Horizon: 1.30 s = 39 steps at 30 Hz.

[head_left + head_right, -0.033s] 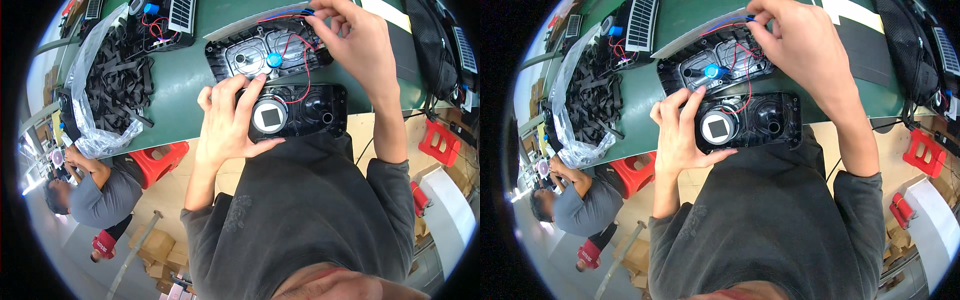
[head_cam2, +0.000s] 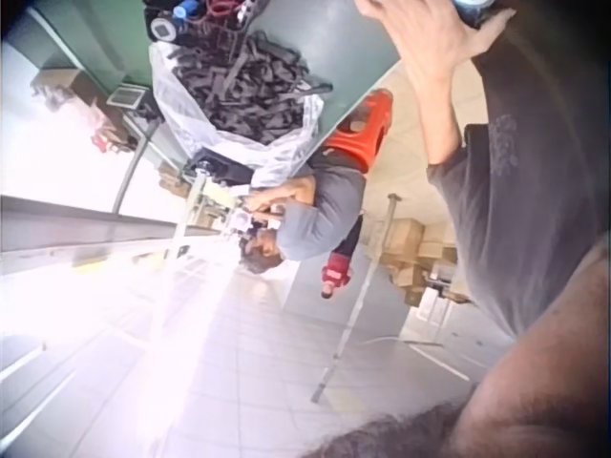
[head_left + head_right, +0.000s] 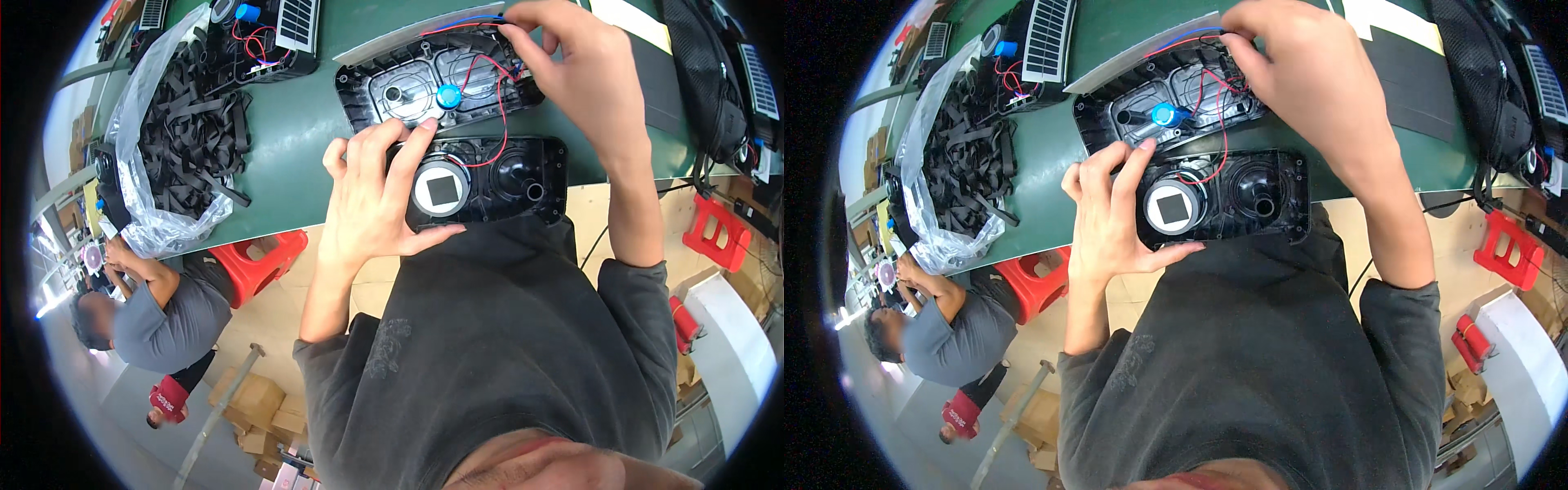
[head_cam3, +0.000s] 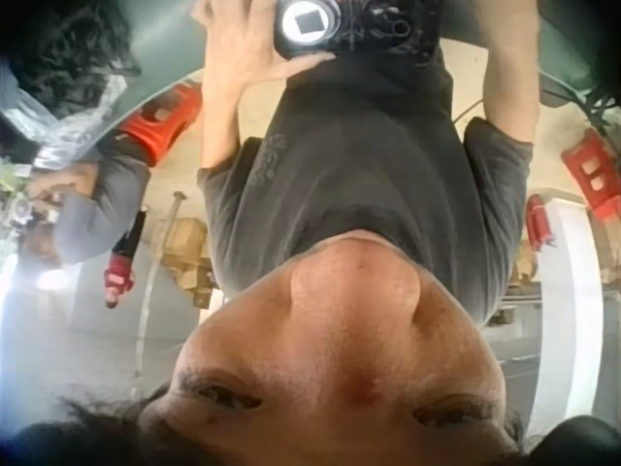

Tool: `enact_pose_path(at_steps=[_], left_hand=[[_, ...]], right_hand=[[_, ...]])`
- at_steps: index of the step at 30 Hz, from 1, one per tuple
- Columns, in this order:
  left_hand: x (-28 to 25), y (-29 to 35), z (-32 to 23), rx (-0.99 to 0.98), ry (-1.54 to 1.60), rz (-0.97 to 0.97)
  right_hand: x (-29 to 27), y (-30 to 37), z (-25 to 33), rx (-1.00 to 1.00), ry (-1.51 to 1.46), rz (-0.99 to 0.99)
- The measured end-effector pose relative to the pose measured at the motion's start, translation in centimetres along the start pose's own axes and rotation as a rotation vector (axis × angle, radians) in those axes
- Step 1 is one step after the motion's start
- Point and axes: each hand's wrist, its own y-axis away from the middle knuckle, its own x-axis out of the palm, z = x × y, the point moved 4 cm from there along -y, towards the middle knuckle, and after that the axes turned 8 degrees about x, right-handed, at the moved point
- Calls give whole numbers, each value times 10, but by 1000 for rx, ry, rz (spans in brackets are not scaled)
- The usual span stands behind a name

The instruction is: Assembling components of a solar-powered electronic lamp by connecting wires and placing them into a plastic housing.

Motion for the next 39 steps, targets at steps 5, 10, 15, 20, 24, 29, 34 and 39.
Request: enact_pose_path(at_steps=[5, 10, 15, 20, 24, 29, 34, 39], left_hand=[[-35, -18, 10, 83, 8, -94], [-34, -97, 33, 404, -358, -169], [-28, -127, 30, 251, -5, 67], [-32, -131, 22, 125, -62, 202], [-39, -134, 21, 115, -44, 236], [-43, -139, 15, 197, -144, 271], [-34, -141, 18, 248, -131, 286], [-21, -143, 28, 370, 55, 145]], right_hand=[[5, 1, 8, -45, 79, 57], [19, -17, 1, -117, 232, 230], [15, -29, -4, 6, 288, 414], [14, -6, -21, -24, 30, 372], [-9, 9, -13, 120, -276, 212], [1, 32, -36, -124, -75, 94], [11, 38, -35, -306, 195, 133], [39, 11, -43, -563, -106, -109]])
